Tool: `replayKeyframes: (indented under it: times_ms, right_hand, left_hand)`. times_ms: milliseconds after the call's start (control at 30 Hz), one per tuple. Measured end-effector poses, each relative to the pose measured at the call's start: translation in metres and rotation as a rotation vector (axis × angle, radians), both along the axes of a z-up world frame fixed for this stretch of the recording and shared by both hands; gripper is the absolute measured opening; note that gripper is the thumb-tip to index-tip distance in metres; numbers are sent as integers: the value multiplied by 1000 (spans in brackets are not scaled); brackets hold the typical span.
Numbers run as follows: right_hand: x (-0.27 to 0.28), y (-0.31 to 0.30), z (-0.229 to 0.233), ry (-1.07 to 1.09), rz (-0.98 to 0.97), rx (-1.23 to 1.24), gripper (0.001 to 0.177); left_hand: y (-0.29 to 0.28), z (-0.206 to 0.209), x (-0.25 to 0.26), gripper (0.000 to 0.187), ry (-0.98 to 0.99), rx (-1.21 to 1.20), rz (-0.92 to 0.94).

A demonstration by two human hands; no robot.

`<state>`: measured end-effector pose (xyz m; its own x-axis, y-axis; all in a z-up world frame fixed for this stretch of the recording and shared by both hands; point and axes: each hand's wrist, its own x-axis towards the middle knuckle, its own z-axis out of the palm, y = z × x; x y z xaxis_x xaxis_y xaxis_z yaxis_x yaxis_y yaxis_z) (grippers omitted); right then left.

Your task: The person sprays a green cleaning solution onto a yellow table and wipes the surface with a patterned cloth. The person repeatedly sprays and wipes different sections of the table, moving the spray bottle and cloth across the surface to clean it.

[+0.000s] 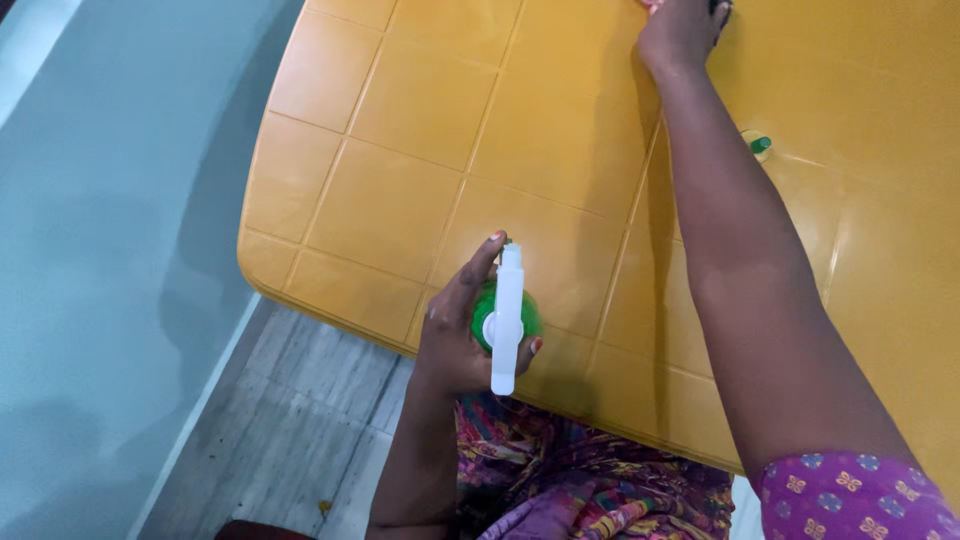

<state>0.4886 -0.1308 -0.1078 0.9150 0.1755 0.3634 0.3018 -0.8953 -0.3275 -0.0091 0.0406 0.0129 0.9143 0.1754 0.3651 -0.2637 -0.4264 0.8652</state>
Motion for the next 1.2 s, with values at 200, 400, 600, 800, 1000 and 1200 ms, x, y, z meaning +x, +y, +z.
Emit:
replayKeyframes:
  times_ms: [200,400,600,800,1000,1200]
  right_hand:
    - [-157,-17,34,70,673,-64,53]
    - [-370,-97,77,54,729,-234,56]
    - [-350,-106,57,-58,604,-265,48]
    - [-257,-74,64,69,266,-117,47]
    - [-330,-81,71,154,480,-195,46]
    - [-516,-125,79,67,662,-320,58]
  left_hand:
    - [-3,1,-2,103,77,-16,38]
    - [-4,-6,-1,105,-78,88,62]
    - [-12,-15,-1,103,0,-76,62]
    - [-20,-16,-1,106,-75,-3,128]
    - [-18,-18,-2,104,-61,1,136]
    - [-19,-21,-2,104,-89,-27,116]
